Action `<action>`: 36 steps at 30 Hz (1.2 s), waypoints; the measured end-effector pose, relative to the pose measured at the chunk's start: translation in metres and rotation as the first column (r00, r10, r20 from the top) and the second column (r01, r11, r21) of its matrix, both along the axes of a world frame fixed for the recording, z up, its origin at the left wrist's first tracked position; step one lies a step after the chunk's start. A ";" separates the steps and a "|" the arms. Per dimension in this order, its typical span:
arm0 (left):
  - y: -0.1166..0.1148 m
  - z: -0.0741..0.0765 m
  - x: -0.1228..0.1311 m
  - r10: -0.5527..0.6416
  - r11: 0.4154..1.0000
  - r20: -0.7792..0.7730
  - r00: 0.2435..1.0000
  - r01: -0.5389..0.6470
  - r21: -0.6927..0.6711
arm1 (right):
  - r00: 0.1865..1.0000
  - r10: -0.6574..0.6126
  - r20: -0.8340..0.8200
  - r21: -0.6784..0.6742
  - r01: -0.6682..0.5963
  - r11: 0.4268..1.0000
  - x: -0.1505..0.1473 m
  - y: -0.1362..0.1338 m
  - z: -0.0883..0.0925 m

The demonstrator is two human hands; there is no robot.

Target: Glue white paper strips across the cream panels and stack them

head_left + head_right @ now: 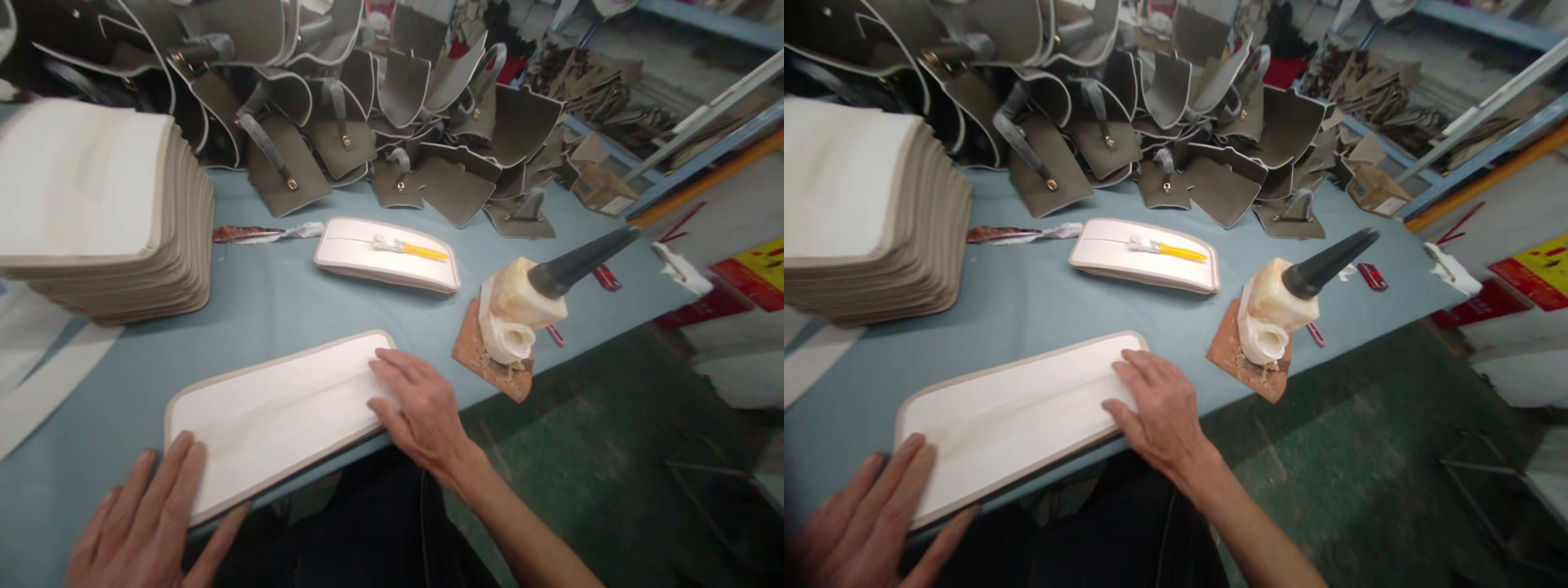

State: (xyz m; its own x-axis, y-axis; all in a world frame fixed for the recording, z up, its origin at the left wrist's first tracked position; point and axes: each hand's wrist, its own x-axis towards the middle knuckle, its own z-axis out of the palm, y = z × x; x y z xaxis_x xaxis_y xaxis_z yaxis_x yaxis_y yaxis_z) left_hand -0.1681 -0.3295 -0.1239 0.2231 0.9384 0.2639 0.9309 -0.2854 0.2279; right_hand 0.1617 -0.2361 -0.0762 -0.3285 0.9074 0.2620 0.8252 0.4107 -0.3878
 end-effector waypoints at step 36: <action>-0.008 0.005 0.001 0.087 0.993 -0.099 0.991 -0.079 0.088 | 0.956 0.221 0.191 0.105 -0.244 0.964 -0.063 -0.040 -0.012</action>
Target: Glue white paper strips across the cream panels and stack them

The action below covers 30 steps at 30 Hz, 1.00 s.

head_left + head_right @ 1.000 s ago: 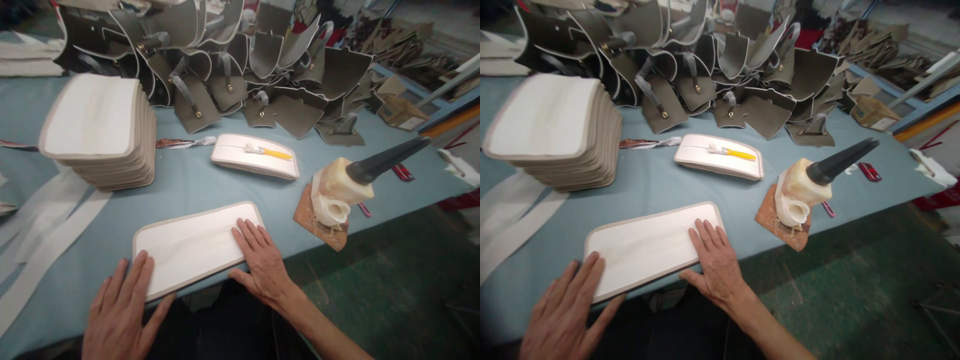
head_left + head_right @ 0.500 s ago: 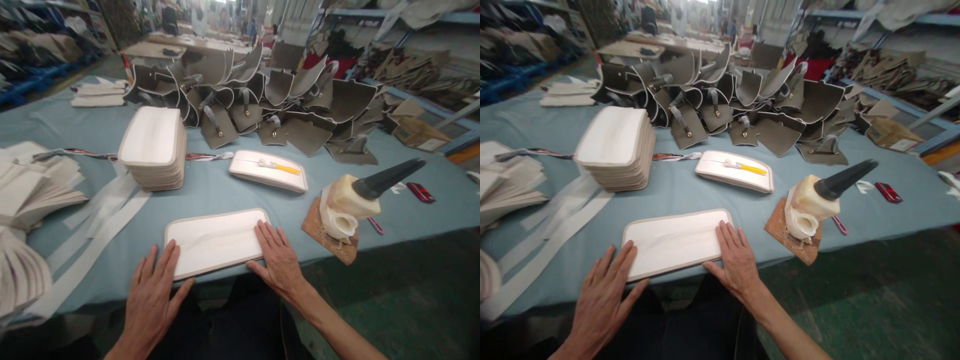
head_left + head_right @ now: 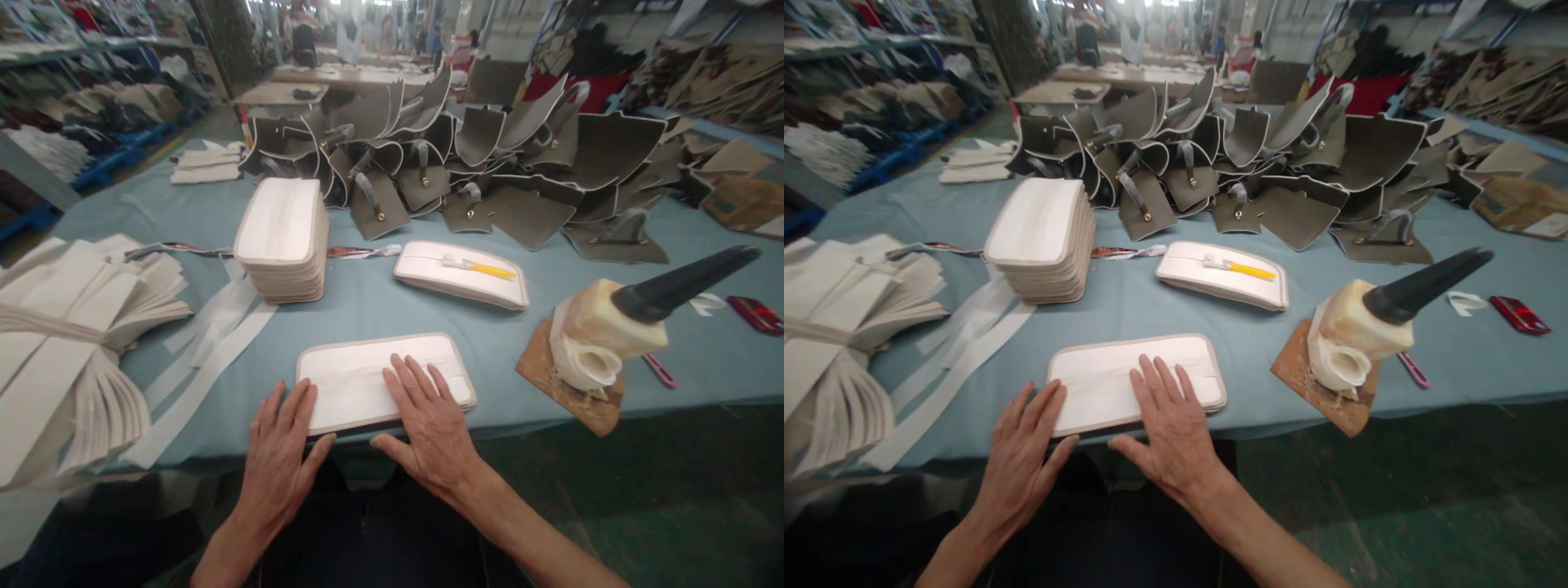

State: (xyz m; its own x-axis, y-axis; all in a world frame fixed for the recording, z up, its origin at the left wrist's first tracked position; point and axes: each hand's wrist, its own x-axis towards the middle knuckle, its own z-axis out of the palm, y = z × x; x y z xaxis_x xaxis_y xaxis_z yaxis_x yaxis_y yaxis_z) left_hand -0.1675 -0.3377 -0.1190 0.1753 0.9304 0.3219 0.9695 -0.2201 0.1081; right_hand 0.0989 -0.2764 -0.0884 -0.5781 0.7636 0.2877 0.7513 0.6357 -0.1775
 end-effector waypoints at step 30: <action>0.030 0.020 0.045 -0.206 0.978 -0.186 0.961 0.196 -0.070 | 0.997 -0.069 -0.027 -0.110 0.065 0.992 -0.008 -0.002 -0.027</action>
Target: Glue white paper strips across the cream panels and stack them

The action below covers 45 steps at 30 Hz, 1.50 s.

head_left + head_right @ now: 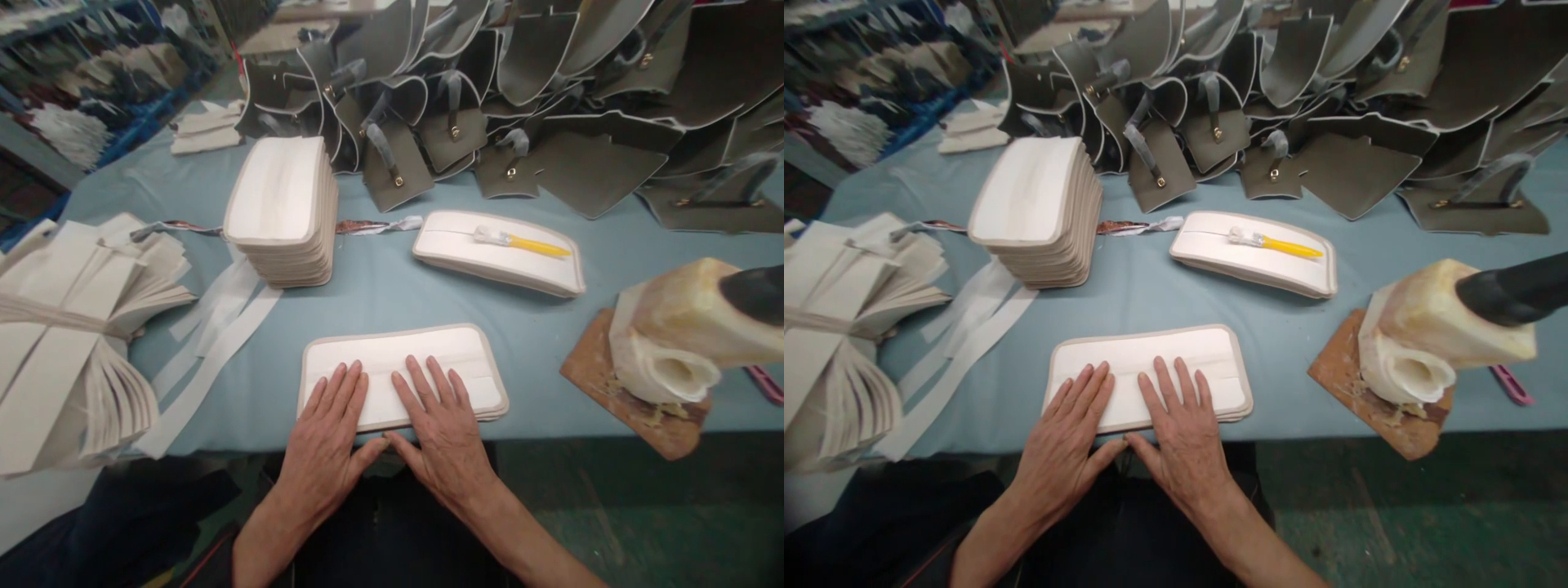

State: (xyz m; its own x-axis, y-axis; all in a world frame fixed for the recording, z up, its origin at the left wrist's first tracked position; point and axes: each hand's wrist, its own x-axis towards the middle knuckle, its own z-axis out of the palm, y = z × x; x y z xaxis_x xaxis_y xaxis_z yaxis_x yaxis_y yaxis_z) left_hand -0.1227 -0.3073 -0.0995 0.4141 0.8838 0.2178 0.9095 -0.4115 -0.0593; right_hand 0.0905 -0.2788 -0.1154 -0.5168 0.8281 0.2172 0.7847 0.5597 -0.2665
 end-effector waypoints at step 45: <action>-0.012 -0.009 0.013 0.094 0.994 0.143 0.985 -0.100 0.037 | 0.998 0.000 0.055 -0.057 0.003 0.998 -0.001 0.001 0.007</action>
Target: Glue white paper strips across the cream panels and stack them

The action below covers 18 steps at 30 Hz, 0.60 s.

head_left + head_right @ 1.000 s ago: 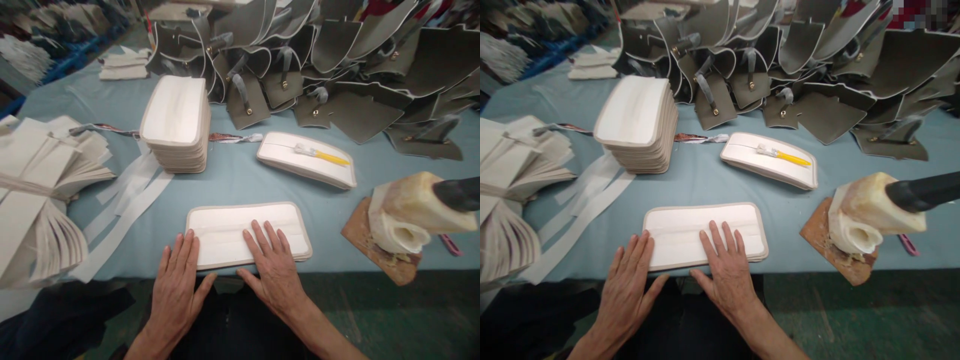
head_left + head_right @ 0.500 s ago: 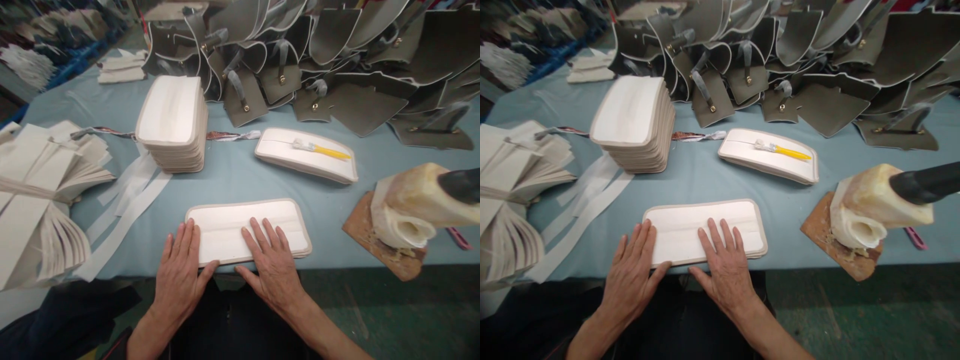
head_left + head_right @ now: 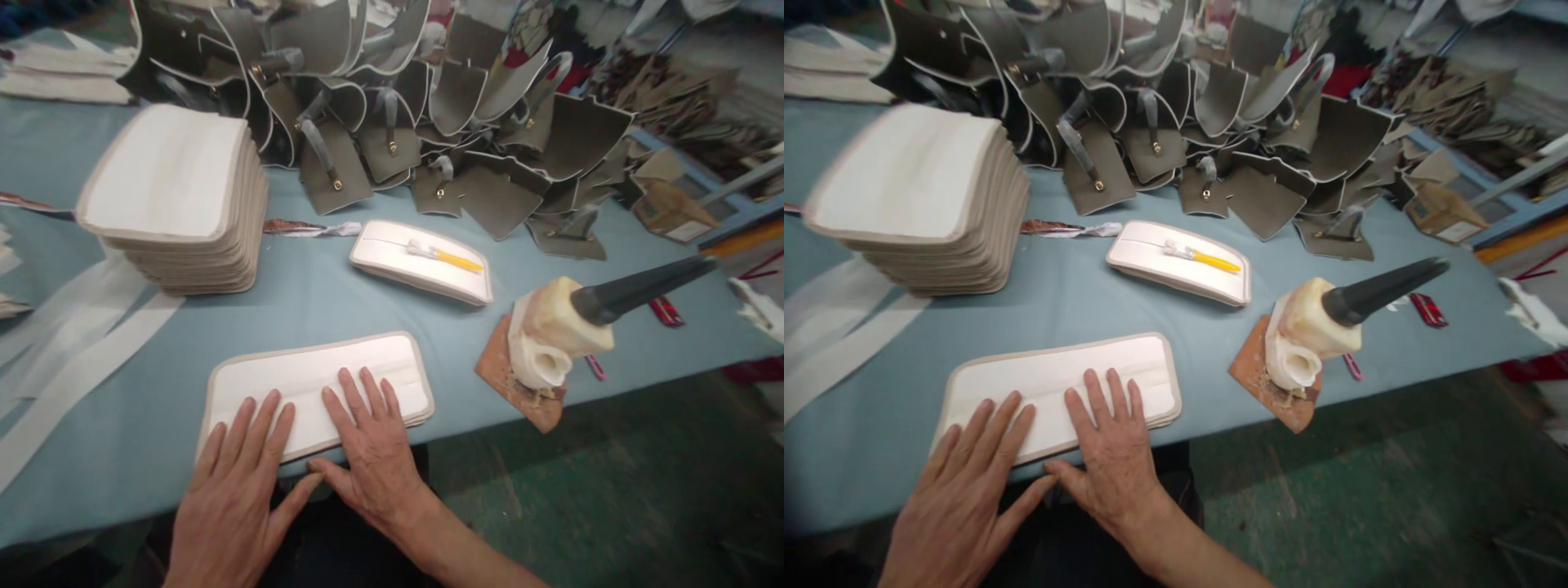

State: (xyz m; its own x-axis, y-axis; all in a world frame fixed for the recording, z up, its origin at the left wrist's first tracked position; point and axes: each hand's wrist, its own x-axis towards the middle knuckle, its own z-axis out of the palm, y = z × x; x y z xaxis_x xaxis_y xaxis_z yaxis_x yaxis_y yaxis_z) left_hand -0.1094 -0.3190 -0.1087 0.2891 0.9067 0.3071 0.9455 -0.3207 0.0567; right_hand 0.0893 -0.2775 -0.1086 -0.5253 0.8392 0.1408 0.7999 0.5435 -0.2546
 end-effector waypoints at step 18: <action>-0.007 -0.012 -0.010 0.080 0.988 -0.028 0.996 -0.076 0.132 | 0.998 -0.038 0.040 0.351 0.022 0.936 0.070 0.016 -0.047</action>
State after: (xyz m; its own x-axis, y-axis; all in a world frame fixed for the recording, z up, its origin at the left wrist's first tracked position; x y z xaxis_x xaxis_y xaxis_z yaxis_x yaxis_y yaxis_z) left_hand -0.1190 -0.3265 -0.1209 0.2310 0.8795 0.4160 0.9686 -0.2483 -0.0130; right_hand 0.1592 -0.2612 -0.1553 -0.5132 0.7567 0.4051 0.8235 0.5670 -0.0159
